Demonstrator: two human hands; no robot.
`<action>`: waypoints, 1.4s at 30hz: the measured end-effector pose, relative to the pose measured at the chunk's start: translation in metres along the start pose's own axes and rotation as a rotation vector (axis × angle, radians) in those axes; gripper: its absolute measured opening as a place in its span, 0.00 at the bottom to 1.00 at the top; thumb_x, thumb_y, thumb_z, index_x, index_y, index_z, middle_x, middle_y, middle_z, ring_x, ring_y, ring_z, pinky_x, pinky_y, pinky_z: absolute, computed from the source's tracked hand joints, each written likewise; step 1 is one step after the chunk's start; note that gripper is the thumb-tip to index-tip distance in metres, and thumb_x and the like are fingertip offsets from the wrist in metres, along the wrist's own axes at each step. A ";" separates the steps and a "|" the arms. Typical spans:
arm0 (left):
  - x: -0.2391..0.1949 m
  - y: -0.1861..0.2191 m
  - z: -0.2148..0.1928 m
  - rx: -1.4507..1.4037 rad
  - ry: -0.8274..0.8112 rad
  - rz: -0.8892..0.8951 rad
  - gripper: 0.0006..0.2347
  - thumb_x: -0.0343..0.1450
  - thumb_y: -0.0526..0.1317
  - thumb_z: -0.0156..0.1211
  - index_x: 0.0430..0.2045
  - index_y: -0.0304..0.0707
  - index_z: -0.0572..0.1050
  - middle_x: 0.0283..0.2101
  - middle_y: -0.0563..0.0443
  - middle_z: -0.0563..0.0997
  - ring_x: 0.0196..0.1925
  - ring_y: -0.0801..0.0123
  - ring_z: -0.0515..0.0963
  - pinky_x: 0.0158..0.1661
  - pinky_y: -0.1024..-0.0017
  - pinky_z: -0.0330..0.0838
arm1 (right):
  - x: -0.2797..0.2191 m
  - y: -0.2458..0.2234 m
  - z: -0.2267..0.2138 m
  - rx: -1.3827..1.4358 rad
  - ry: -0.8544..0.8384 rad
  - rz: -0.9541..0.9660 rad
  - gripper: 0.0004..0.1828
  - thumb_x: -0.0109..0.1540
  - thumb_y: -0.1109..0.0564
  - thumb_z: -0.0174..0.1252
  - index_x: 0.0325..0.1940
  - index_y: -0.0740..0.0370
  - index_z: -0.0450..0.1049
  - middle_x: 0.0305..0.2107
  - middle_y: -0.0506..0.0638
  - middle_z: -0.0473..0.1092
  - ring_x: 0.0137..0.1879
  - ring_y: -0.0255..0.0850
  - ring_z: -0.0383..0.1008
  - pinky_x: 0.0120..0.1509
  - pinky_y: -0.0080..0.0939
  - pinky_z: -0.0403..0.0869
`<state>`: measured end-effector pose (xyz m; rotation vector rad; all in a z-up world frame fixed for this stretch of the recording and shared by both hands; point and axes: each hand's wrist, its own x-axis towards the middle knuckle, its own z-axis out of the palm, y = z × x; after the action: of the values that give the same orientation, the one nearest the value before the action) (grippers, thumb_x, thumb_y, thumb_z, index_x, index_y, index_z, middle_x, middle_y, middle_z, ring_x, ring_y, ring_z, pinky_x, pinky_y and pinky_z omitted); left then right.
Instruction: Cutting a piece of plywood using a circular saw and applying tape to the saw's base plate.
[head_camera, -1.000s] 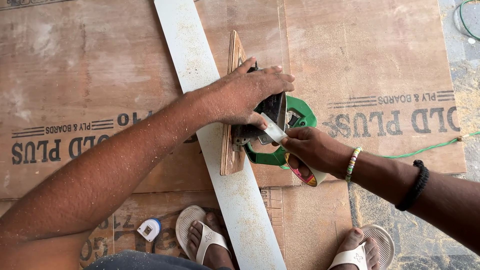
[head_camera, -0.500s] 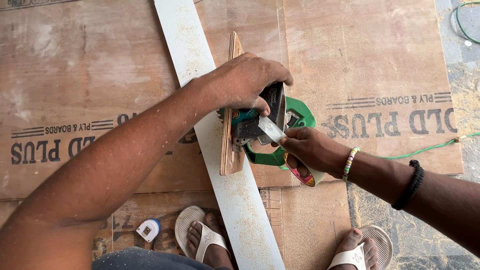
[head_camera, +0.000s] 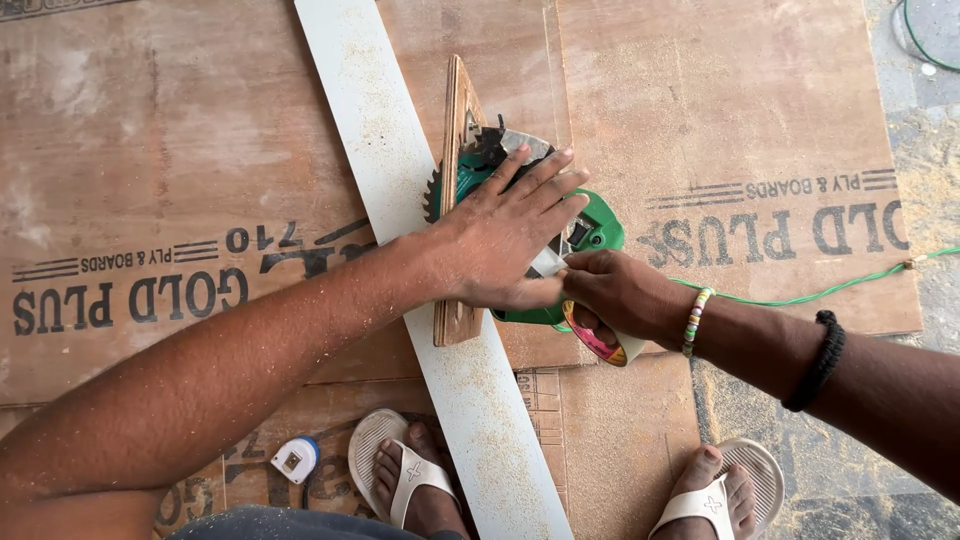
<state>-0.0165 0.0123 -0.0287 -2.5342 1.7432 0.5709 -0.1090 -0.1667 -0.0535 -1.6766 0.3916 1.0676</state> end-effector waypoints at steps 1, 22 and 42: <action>0.003 -0.002 0.009 -0.001 -0.001 -0.001 0.41 0.69 0.66 0.47 0.68 0.29 0.54 0.74 0.36 0.50 0.78 0.50 0.38 0.71 0.46 0.25 | -0.002 -0.004 0.000 0.000 -0.002 0.000 0.18 0.70 0.49 0.43 0.50 0.60 0.74 0.18 0.45 0.66 0.20 0.34 0.65 0.24 0.38 0.68; 0.004 0.009 0.032 0.129 0.198 -0.038 0.36 0.70 0.61 0.55 0.63 0.27 0.63 0.72 0.33 0.55 0.78 0.46 0.41 0.72 0.40 0.28 | -0.024 -0.002 -0.002 0.170 -0.067 0.054 0.18 0.70 0.49 0.40 0.37 0.66 0.64 0.18 0.52 0.70 0.21 0.39 0.71 0.27 0.41 0.76; 0.005 0.016 0.034 0.094 0.323 -0.077 0.26 0.68 0.49 0.64 0.56 0.30 0.69 0.68 0.35 0.61 0.78 0.47 0.45 0.73 0.41 0.30 | -0.003 -0.001 0.003 0.285 0.076 0.217 0.16 0.68 0.52 0.47 0.35 0.66 0.70 0.18 0.47 0.64 0.19 0.36 0.63 0.24 0.39 0.66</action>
<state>-0.0398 0.0091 -0.0590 -2.7319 1.6981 0.0754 -0.1107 -0.1646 -0.0507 -1.4452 0.7529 1.0510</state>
